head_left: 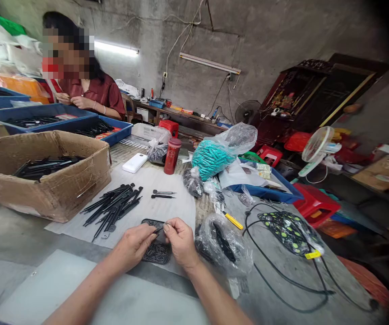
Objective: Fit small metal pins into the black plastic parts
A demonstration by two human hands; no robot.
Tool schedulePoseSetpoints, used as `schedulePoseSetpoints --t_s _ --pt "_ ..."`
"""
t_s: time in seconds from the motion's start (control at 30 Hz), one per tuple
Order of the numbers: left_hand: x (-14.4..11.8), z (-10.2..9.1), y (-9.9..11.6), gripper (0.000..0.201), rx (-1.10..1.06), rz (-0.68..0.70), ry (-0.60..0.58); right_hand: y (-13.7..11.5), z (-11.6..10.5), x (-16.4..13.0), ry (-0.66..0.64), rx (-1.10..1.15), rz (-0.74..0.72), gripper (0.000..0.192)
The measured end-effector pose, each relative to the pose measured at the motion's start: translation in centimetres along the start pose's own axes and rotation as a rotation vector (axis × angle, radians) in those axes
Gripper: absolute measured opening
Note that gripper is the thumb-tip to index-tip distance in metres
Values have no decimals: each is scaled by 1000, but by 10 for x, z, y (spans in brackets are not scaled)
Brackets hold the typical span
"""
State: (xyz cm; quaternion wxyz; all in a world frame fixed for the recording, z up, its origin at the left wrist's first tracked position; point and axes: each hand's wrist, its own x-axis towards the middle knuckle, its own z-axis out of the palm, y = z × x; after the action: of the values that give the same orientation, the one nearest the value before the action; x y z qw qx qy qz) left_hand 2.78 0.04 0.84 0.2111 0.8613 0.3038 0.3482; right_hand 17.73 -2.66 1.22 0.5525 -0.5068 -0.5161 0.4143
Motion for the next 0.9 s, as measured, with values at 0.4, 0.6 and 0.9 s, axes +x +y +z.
schedulePoseSetpoints --t_s 0.4,0.6,0.9 --pt "0 -2 -1 22 8 -23 -58 1 -2 1 -61 19 40 16" --pt "2 -2 -2 26 -4 -78 -58 3 -7 7 -72 69 63 22" --pt "1 0 -3 24 39 -63 -63 9 -8 8 -91 -31 -2 18"
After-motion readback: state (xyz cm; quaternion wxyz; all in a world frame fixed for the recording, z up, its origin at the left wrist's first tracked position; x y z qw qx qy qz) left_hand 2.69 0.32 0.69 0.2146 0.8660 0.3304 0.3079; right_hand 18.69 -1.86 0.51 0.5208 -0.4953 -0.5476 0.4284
